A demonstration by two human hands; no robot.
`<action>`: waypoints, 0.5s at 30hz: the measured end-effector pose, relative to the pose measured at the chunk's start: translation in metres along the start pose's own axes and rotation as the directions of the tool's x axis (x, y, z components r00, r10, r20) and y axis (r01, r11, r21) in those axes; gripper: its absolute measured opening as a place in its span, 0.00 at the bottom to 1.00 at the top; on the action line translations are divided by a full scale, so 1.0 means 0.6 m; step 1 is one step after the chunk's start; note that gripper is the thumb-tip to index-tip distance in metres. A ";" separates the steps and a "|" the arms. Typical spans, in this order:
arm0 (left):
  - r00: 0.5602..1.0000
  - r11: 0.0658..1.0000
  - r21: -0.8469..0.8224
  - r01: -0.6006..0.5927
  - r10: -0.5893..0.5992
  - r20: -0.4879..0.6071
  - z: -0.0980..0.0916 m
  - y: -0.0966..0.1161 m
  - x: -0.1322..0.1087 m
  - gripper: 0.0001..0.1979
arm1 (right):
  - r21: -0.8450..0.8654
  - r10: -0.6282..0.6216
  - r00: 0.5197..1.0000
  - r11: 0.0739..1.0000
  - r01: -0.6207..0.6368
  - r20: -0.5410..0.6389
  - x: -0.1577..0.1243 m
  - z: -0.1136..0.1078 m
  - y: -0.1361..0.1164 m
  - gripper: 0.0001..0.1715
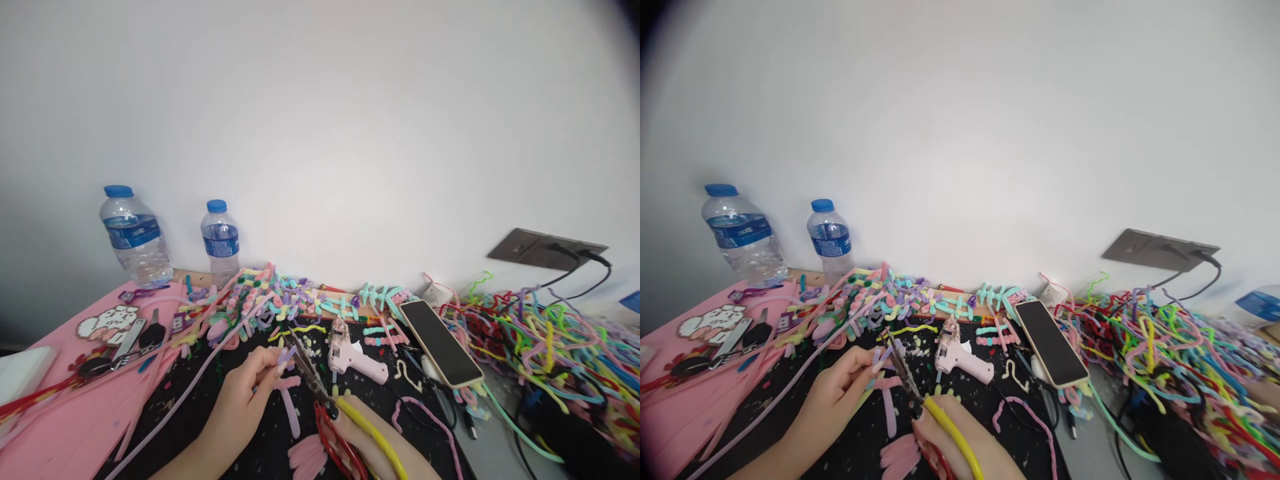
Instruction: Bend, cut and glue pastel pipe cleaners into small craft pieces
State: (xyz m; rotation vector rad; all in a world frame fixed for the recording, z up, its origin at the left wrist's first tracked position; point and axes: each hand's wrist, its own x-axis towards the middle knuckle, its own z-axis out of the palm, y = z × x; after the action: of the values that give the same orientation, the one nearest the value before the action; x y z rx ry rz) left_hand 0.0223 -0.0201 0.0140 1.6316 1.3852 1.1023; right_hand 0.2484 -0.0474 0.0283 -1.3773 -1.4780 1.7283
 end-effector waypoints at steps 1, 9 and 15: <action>1.000 1.000 0.008 -0.003 0.003 0.000 0.000 0.002 0.000 0.11 | 0.009 0.039 0.999 0.999 -0.039 0.004 0.002 0.003 0.004 0.29; 1.000 0.999 -0.036 0.025 -0.026 -0.009 -0.004 0.012 0.004 0.10 | 0.208 0.049 0.991 0.978 -0.022 -0.125 -0.013 0.035 -0.006 0.27; 0.998 0.992 -0.105 0.063 -0.063 0.005 -0.005 0.015 0.000 0.09 | 0.284 0.083 0.980 0.958 -0.029 -0.179 -0.001 0.048 0.014 0.28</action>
State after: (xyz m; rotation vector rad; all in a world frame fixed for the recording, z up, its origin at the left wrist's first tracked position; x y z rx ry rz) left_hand 0.0232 -0.0214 0.0234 1.5036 1.3451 1.1176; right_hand 0.2248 -0.0630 0.0183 -1.3974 -1.0553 1.7103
